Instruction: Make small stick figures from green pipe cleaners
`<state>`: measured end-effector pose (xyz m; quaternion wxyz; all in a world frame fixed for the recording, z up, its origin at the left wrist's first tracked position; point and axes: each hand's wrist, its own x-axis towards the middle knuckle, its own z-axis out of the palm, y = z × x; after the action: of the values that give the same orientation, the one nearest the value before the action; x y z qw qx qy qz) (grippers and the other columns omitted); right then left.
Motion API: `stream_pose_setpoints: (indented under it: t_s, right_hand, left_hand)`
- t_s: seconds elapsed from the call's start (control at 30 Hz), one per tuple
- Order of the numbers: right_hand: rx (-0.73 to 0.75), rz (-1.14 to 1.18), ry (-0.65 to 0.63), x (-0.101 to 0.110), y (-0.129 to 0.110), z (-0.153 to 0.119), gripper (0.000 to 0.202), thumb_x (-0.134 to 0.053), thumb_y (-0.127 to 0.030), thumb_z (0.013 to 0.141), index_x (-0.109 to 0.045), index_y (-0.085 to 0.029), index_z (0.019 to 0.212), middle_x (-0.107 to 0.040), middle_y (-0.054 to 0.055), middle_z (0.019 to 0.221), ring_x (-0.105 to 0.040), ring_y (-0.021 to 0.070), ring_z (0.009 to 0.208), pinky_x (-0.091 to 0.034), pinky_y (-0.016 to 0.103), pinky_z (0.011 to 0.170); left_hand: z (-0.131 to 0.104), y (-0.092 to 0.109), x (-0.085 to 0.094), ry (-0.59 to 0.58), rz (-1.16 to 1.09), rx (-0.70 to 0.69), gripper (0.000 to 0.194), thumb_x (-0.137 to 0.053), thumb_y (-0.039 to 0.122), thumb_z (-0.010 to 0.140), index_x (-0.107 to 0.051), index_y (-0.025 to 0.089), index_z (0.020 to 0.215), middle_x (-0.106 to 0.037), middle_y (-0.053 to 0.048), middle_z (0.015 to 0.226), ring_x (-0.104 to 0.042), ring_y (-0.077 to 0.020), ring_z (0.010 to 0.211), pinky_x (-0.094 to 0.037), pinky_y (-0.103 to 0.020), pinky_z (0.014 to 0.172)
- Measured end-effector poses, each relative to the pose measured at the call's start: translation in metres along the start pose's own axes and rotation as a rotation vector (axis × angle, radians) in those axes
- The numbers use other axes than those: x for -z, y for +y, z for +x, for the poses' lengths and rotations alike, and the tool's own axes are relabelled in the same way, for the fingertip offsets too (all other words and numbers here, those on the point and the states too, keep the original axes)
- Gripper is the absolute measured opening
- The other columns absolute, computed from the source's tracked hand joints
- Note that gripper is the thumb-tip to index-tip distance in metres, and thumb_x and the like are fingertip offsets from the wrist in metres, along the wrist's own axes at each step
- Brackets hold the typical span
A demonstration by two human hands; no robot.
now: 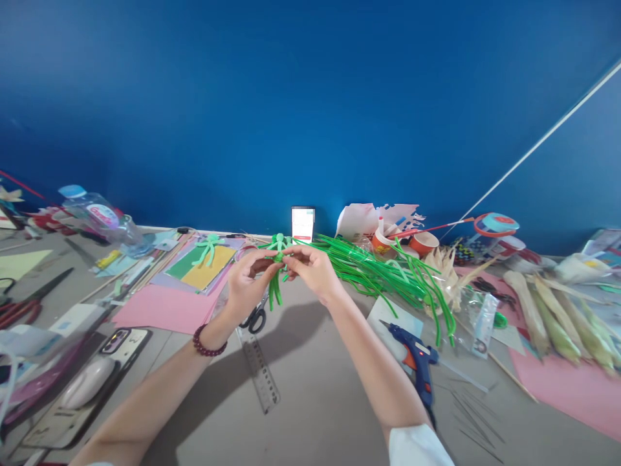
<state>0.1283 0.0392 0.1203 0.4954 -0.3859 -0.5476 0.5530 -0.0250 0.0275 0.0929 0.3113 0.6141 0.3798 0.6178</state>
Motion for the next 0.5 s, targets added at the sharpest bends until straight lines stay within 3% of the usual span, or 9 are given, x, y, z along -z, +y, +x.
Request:
stream_pose_setpoints:
  t_s: [0.1,0.2,0.37,0.5]
  right_hand:
    - [-0.002,0.021,0.028,-0.0014,-0.0006,-0.0004,0.027,-0.076,-0.04,0.065,-0.069,-0.021,0.083,-0.059,-0.002,0.058,-0.053,0.0127,0.053,-0.049,0.031,0.056]
    - [0.01,0.016,0.049,-0.0031,-0.0005,-0.0006,0.025,-0.074,-0.037,0.065,-0.07,-0.02,0.082,-0.058,-0.002,0.057,-0.053,0.0121,0.053,-0.049,0.03,0.056]
    - [0.008,0.018,0.059,-0.0024,0.0042,0.0017,0.024,-0.073,-0.036,0.067,-0.069,-0.019,0.083,-0.061,-0.001,0.061,-0.054,0.0112,0.053,-0.049,0.029,0.055]
    - [-0.005,0.059,0.059,-0.0001,0.0054,0.0027,0.026,-0.075,-0.036,0.066,-0.069,-0.018,0.083,-0.062,-0.001,0.062,-0.054,0.011,0.054,-0.049,0.029,0.056]
  left_hand:
    - [0.0028,0.0018,-0.0028,0.02,-0.226,0.233,0.031,-0.075,0.031,0.069,-0.068,0.018,0.096,-0.072,-0.007,0.089,-0.069,-0.0182,0.077,-0.057,-0.03,0.07]
    - [0.0056,0.0015,-0.0041,-0.032,-0.388,0.386,0.028,-0.078,0.031,0.065,-0.07,0.018,0.089,-0.073,-0.006,0.085,-0.069,-0.019,0.076,-0.057,-0.032,0.072]
    - [0.0077,0.0015,-0.0016,-0.137,-0.513,0.517,0.026,-0.074,0.036,0.071,-0.073,0.017,0.089,-0.074,-0.007,0.081,-0.07,-0.0203,0.073,-0.056,-0.033,0.067]
    - [0.0089,0.0031,0.0017,-0.218,-0.529,0.53,0.027,-0.071,0.038,0.074,-0.073,0.017,0.091,-0.073,-0.008,0.079,-0.069,-0.0217,0.072,-0.056,-0.034,0.066]
